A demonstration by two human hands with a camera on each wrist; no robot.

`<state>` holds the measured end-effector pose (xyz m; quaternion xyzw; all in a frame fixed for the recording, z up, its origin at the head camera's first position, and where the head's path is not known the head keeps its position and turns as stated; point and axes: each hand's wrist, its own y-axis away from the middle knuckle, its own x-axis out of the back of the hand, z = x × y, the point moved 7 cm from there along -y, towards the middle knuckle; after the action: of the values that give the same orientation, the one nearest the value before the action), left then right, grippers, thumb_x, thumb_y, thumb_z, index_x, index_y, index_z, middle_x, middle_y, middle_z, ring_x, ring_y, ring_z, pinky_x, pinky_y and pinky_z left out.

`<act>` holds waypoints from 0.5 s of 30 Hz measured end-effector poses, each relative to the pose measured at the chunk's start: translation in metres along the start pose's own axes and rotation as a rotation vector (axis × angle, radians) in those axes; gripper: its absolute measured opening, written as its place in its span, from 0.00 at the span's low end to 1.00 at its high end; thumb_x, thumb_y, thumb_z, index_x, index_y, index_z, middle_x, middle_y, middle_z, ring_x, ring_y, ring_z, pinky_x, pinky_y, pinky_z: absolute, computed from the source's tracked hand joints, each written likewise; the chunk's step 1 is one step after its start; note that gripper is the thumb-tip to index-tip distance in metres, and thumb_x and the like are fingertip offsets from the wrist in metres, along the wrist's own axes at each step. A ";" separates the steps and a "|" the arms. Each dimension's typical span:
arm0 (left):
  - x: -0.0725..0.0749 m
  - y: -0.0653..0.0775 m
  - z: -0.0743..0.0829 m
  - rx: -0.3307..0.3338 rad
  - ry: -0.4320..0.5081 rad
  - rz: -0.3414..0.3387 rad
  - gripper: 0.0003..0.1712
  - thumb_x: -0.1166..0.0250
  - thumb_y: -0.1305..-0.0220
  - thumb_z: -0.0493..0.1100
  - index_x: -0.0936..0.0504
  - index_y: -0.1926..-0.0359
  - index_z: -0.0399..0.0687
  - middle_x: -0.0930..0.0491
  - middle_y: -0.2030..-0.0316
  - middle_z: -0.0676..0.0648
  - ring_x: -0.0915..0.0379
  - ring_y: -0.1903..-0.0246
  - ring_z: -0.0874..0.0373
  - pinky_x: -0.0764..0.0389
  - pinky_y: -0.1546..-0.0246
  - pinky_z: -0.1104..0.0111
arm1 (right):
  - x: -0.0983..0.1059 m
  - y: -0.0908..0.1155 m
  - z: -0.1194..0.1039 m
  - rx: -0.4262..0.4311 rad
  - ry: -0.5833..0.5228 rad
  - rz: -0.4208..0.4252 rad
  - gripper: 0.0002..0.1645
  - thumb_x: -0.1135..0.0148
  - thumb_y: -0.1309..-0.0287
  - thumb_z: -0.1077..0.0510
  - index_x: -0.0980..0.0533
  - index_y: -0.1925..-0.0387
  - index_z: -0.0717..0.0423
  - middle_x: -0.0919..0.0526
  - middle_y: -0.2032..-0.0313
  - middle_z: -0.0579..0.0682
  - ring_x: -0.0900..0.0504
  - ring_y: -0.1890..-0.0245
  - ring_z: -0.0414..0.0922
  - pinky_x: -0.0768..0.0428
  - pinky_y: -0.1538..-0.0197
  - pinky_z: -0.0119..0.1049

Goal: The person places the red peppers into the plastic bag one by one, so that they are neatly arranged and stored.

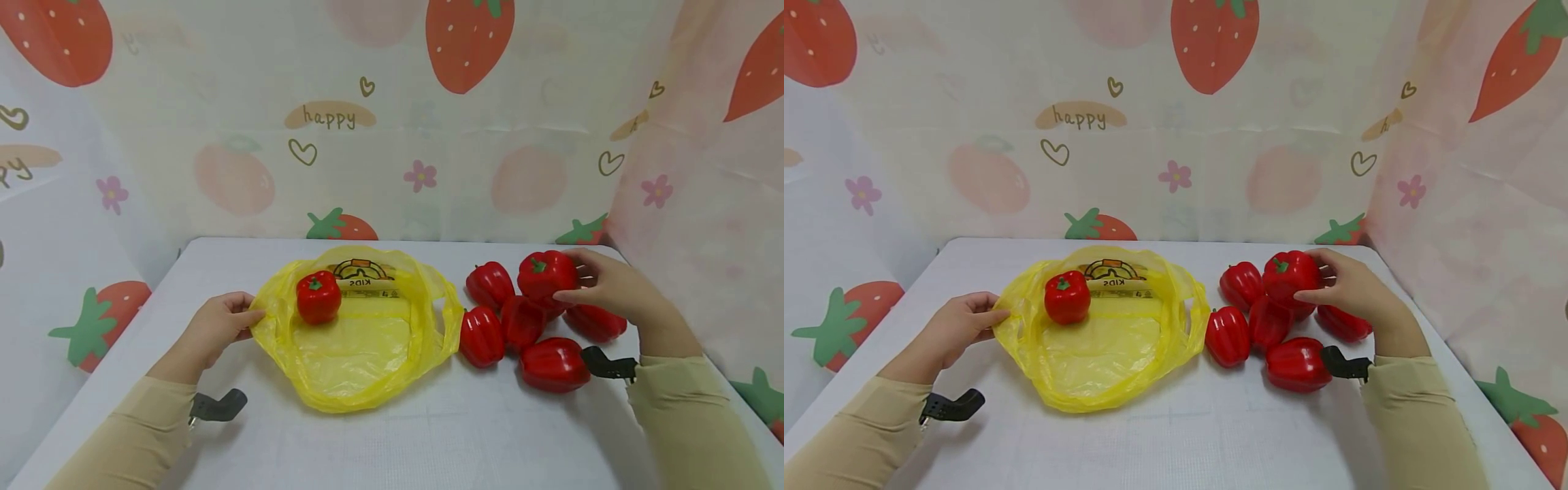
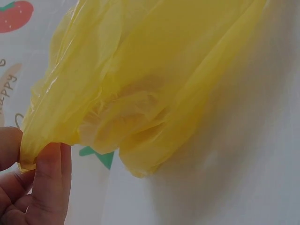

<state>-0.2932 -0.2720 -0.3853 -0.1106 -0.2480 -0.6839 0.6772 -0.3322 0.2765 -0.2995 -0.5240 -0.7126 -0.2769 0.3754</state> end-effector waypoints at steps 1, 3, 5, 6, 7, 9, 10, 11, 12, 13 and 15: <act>0.000 0.000 0.000 0.000 0.002 -0.001 0.22 0.41 0.38 0.51 0.28 0.51 0.38 0.26 0.56 0.41 0.26 0.64 0.54 0.21 0.59 0.69 | -0.001 -0.002 -0.004 0.006 -0.001 0.003 0.48 0.34 0.54 0.39 0.42 0.35 0.52 0.27 0.48 0.60 0.29 0.48 0.57 0.23 0.55 0.53; 0.000 0.000 0.000 0.002 0.006 -0.003 0.22 0.41 0.38 0.51 0.28 0.52 0.38 0.27 0.56 0.41 0.27 0.64 0.54 0.21 0.59 0.69 | -0.003 -0.006 -0.012 0.025 -0.018 0.012 0.47 0.33 0.54 0.40 0.41 0.36 0.51 0.27 0.48 0.58 0.29 0.48 0.56 0.23 0.54 0.52; 0.000 0.000 0.000 0.001 0.006 -0.003 0.22 0.41 0.38 0.51 0.28 0.52 0.38 0.27 0.56 0.41 0.27 0.64 0.53 0.21 0.59 0.69 | -0.007 -0.010 -0.018 0.045 -0.031 0.016 0.46 0.33 0.54 0.41 0.40 0.36 0.50 0.26 0.48 0.57 0.29 0.47 0.55 0.23 0.53 0.51; 0.000 0.000 0.000 0.003 0.003 -0.003 0.22 0.41 0.38 0.51 0.28 0.52 0.38 0.27 0.56 0.41 0.27 0.64 0.53 0.21 0.59 0.69 | -0.008 -0.012 -0.021 0.053 -0.042 0.020 0.45 0.33 0.54 0.41 0.40 0.37 0.49 0.26 0.48 0.56 0.28 0.47 0.54 0.23 0.52 0.51; 0.000 0.000 0.000 0.004 0.000 -0.002 0.22 0.41 0.38 0.51 0.28 0.52 0.38 0.27 0.56 0.40 0.27 0.63 0.53 0.21 0.59 0.69 | -0.010 -0.014 -0.024 0.060 -0.051 0.024 0.44 0.33 0.54 0.42 0.39 0.37 0.48 0.25 0.48 0.55 0.28 0.47 0.54 0.24 0.52 0.50; 0.000 0.000 0.000 0.009 -0.007 -0.002 0.21 0.41 0.38 0.50 0.28 0.52 0.39 0.27 0.55 0.40 0.27 0.63 0.52 0.21 0.58 0.68 | -0.014 -0.019 -0.028 0.066 -0.077 0.025 0.42 0.33 0.54 0.42 0.38 0.38 0.46 0.25 0.49 0.53 0.28 0.47 0.52 0.23 0.52 0.50; 0.000 0.000 0.000 0.010 -0.008 -0.001 0.21 0.41 0.38 0.50 0.28 0.51 0.39 0.27 0.55 0.40 0.27 0.62 0.52 0.21 0.58 0.68 | -0.016 -0.022 -0.030 0.069 -0.095 0.025 0.41 0.32 0.54 0.42 0.38 0.39 0.45 0.25 0.49 0.52 0.28 0.47 0.51 0.24 0.52 0.49; 0.000 0.000 0.000 0.006 -0.008 -0.001 0.22 0.41 0.38 0.51 0.28 0.51 0.39 0.27 0.55 0.40 0.27 0.62 0.52 0.21 0.58 0.68 | -0.018 -0.025 -0.032 0.069 -0.112 0.025 0.41 0.32 0.54 0.43 0.38 0.39 0.44 0.26 0.49 0.51 0.28 0.47 0.51 0.23 0.52 0.49; 0.000 0.000 0.000 0.008 -0.011 0.000 0.21 0.41 0.38 0.51 0.28 0.51 0.39 0.27 0.55 0.40 0.27 0.62 0.52 0.21 0.58 0.68 | -0.020 -0.028 -0.034 0.069 -0.128 0.027 0.41 0.31 0.55 0.43 0.37 0.40 0.44 0.26 0.49 0.51 0.28 0.47 0.50 0.23 0.52 0.48; 0.000 0.000 0.000 0.007 -0.012 0.001 0.21 0.42 0.38 0.51 0.28 0.51 0.39 0.27 0.55 0.40 0.27 0.62 0.52 0.21 0.58 0.68 | -0.022 -0.031 -0.037 0.070 -0.141 0.024 0.41 0.31 0.55 0.43 0.37 0.40 0.43 0.26 0.49 0.50 0.28 0.48 0.50 0.23 0.52 0.48; 0.000 0.000 0.000 0.004 -0.018 0.001 0.21 0.42 0.38 0.51 0.28 0.51 0.39 0.27 0.55 0.40 0.27 0.62 0.52 0.21 0.58 0.68 | -0.028 -0.037 -0.041 0.067 -0.166 0.016 0.42 0.31 0.56 0.43 0.37 0.40 0.43 0.26 0.49 0.50 0.28 0.48 0.50 0.22 0.53 0.47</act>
<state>-0.2934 -0.2720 -0.3851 -0.1156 -0.2552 -0.6819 0.6756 -0.3531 0.2181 -0.2990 -0.5378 -0.7461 -0.2055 0.3344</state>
